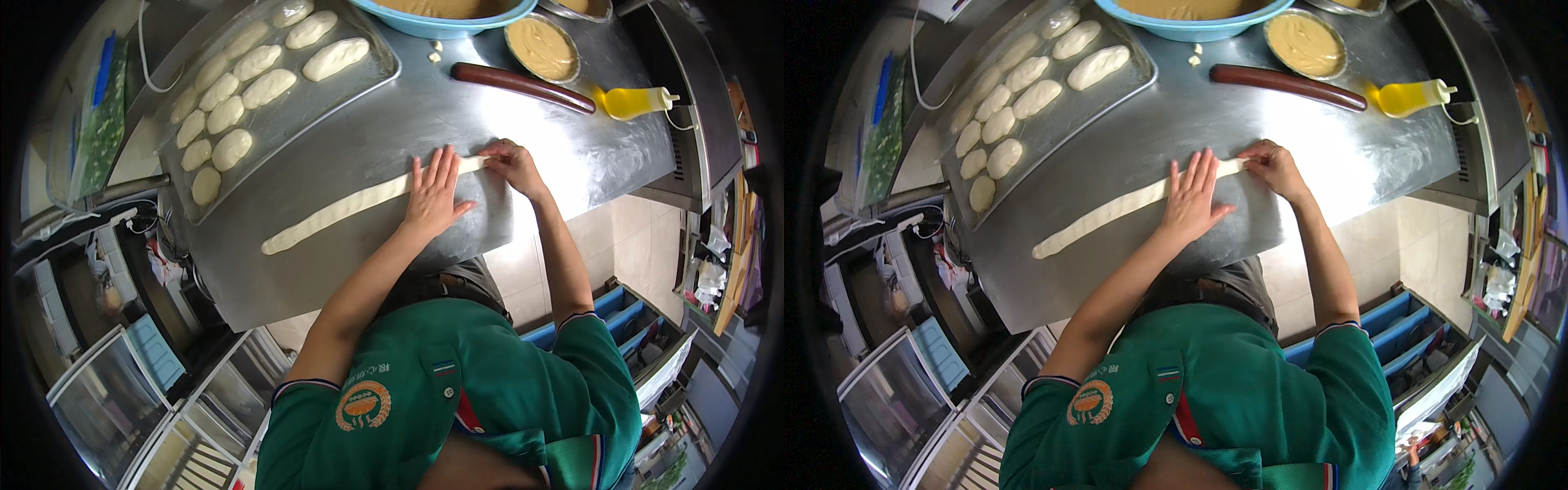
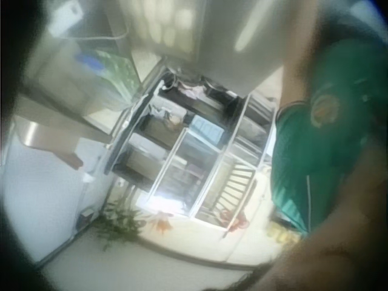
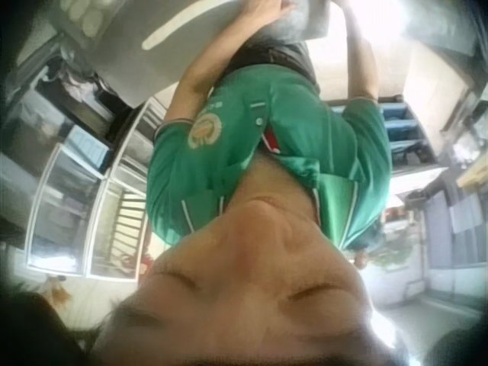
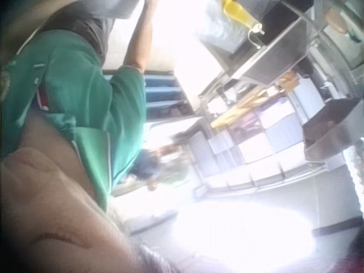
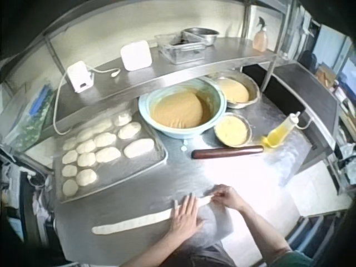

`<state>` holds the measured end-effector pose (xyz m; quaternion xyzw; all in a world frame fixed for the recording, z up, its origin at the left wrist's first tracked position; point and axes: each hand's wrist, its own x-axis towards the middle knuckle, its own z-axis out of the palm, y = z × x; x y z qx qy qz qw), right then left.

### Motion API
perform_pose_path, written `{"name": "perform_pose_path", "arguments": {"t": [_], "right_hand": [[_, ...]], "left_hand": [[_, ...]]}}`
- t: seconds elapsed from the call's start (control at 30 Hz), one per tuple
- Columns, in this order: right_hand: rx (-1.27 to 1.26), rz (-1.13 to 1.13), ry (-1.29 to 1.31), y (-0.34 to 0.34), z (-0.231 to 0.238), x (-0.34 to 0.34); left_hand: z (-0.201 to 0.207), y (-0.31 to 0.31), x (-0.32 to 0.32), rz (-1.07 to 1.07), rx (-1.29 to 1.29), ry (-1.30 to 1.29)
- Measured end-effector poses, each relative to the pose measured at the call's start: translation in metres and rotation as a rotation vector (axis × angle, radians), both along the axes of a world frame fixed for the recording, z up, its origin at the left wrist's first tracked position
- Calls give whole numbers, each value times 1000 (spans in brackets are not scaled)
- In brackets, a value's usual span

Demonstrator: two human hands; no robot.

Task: The person retrieves dough balls from a tray, rolls one into a long strip, flattens it with a rolling pin, spreads a paste, sprinkles chopped green onions, and rolls the dough into a scorpion bun. The finished bun is placed on a tray.

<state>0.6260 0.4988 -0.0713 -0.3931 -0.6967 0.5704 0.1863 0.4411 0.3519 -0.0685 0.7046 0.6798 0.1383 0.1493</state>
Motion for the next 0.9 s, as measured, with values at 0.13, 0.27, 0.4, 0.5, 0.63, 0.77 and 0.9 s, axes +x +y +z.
{"name": "perform_pose_path", "arguments": {"t": [0.13, 0.27, 0.4, 0.5, 0.63, 0.77, 0.9], "right_hand": [[283, -97, -227, 6, 9, 5], [351, -200, -327, 8, 26, 10], [-438, 43, 370, 6, 33, -3], [-1120, 78, 656, 0, 25, -26], [-841, -201, 349, -17, 11, -48], [-385, -265, 235, -62, 12, -81], [316, -69, -16, -129, 23, -158]], "left_hand": [[13, 32, 39, -171, -149, 105], [11, 31, 30, -81, 37, -266], [0, -52, -77, 259, 216, -244], [3, -148, -182, 685, 330, 97], [2, -245, -258, 945, 136, 363], [-27, -269, -279, 781, 205, -363], [-35, -273, -292, 1024, 189, -862]]}}
